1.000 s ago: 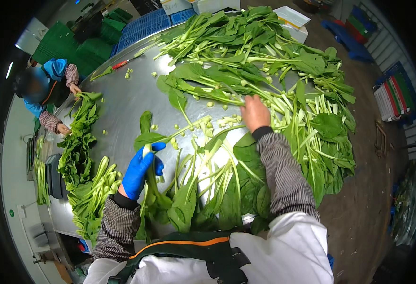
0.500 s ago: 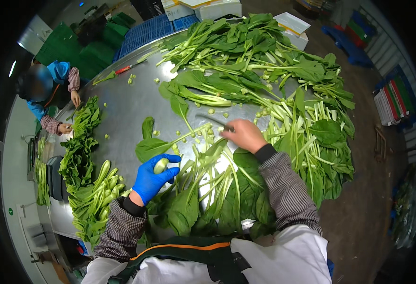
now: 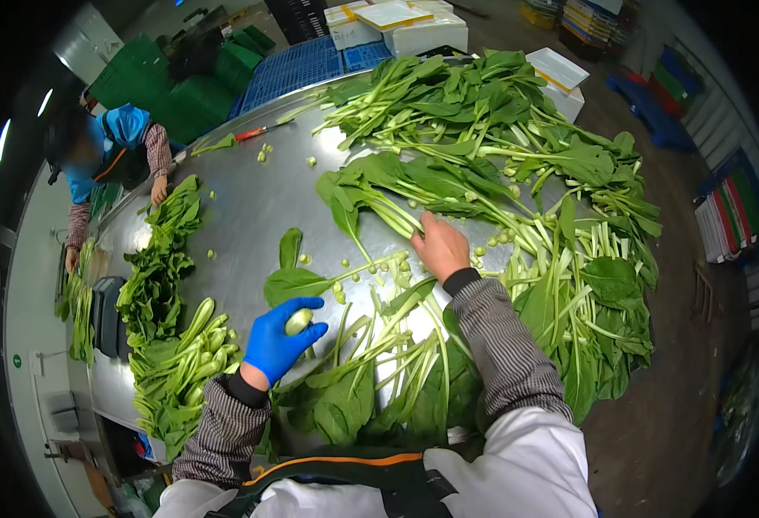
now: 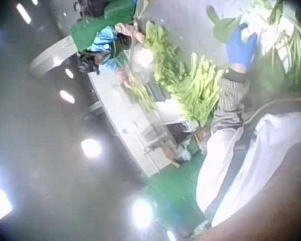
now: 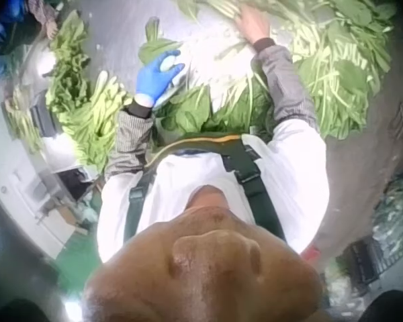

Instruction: Trimming the root ends off leafy green vegetables using a small knife on a metal preparation table.

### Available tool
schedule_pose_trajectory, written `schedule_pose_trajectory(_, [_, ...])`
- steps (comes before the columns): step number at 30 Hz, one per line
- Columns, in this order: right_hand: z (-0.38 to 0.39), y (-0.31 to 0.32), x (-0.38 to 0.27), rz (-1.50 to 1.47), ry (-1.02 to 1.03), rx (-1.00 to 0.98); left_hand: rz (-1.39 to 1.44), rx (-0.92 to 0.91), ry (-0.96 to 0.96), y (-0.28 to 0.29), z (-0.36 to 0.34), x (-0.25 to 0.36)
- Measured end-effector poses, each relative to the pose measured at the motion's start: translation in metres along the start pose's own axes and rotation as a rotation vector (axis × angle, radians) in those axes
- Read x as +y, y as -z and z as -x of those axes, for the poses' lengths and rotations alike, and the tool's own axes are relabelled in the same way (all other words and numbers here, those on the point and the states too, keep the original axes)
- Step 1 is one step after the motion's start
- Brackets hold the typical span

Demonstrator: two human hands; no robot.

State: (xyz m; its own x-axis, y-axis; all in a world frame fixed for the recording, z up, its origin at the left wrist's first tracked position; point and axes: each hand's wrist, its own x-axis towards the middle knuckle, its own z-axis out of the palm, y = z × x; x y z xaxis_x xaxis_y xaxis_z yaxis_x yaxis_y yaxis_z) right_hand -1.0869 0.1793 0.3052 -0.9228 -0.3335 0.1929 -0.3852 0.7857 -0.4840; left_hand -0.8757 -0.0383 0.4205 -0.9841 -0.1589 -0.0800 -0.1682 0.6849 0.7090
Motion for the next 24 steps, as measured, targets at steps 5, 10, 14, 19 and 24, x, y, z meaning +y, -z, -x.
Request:
schedule_pose_trajectory(5, [0.046, 0.065, -0.048, -0.209, 0.176, 0.032, -0.061, 0.058, -0.226, -0.008, -0.014, 0.024])
schedule_pose_trajectory(10, [0.078, 0.115, -0.079, -0.585, 0.335, -0.015, -0.280, 0.183, -0.578, -0.019, -0.024, 0.058])
schedule_pose_trajectory(14, [0.099, 0.118, -0.086, -0.915, 0.143, -0.059, -0.097, -0.103, -0.407, -0.008, -0.028, 0.044])
schedule_pose_trajectory(19, [0.115, 0.120, -0.091, -0.219, 0.374, 0.279, 0.520, -0.229, -0.045, -0.006, -0.013, 0.045])
schedule_pose_trajectory(24, [0.112, 0.097, -0.077, -0.163, 0.372, 0.264, 0.650, -0.471, 0.099, 0.004, -0.007, 0.045])
